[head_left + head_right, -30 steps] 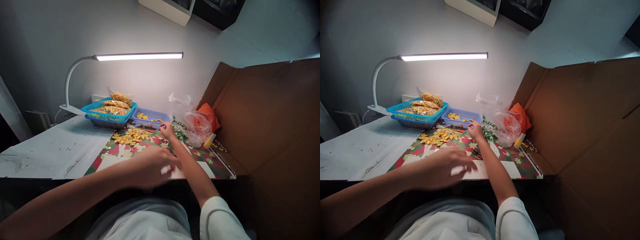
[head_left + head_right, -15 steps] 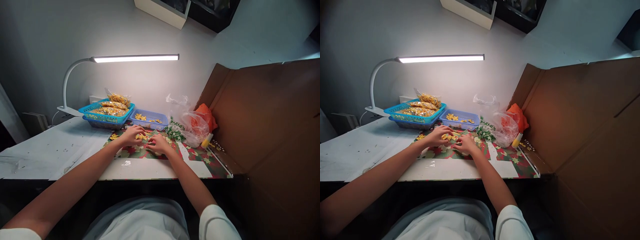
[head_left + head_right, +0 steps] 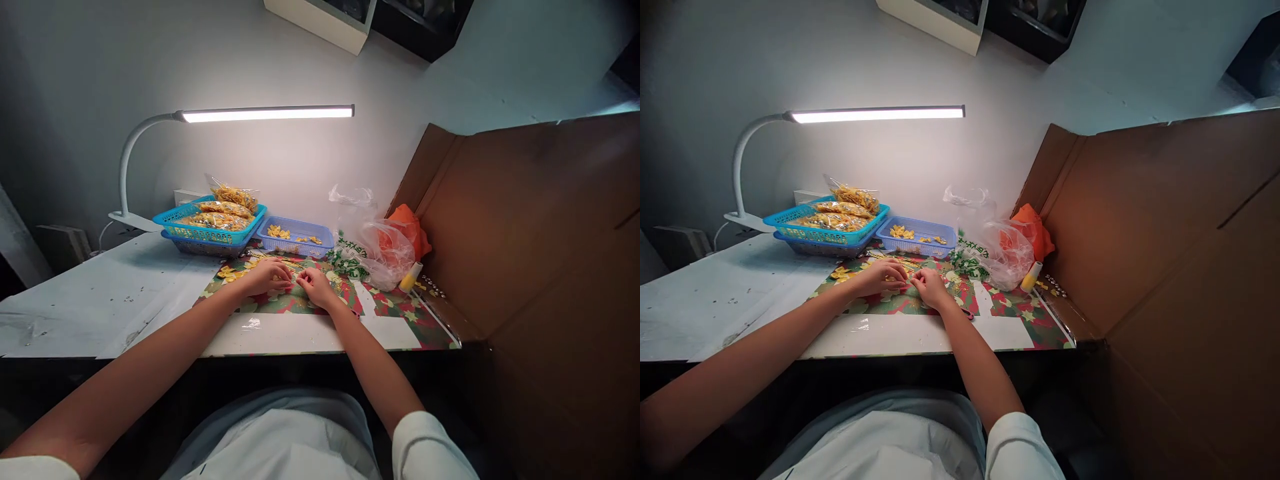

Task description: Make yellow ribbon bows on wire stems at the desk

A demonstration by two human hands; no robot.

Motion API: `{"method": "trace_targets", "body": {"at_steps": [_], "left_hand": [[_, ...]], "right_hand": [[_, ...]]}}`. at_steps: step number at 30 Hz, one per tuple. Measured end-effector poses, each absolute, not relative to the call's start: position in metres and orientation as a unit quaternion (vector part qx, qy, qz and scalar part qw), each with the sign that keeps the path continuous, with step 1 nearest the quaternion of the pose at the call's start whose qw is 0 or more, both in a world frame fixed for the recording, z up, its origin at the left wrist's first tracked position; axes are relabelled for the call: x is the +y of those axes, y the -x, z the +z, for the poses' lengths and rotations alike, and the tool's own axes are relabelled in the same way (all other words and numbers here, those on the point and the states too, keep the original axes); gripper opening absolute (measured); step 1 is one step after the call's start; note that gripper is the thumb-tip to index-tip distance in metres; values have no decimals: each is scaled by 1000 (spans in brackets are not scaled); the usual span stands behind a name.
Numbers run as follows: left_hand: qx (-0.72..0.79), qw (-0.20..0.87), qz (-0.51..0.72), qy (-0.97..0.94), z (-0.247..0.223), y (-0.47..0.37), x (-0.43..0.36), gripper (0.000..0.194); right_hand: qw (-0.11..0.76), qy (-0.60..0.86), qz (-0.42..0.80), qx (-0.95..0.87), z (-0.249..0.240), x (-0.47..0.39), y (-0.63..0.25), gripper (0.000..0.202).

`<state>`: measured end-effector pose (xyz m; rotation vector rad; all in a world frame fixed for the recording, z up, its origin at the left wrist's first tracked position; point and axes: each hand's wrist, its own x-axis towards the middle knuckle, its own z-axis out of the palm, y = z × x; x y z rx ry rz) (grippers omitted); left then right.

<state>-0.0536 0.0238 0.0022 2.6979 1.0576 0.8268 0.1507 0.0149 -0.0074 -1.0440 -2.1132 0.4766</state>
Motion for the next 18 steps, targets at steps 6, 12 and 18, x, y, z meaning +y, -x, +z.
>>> {"method": "trace_targets", "body": {"at_steps": [6, 12, 18], "left_hand": [[382, 38, 251, -889, 7, 57, 20, 24], [395, 30, 239, -887, 10, 56, 17, 24], [390, 25, 240, -889, 12, 50, 13, 28]], "right_hand": [[473, 470, 144, -731, -1, 27, -170, 13], [588, 576, 103, -558, 8, 39, -213, 21], [516, 576, 101, -626, 7, 33, -215, 25]]}}
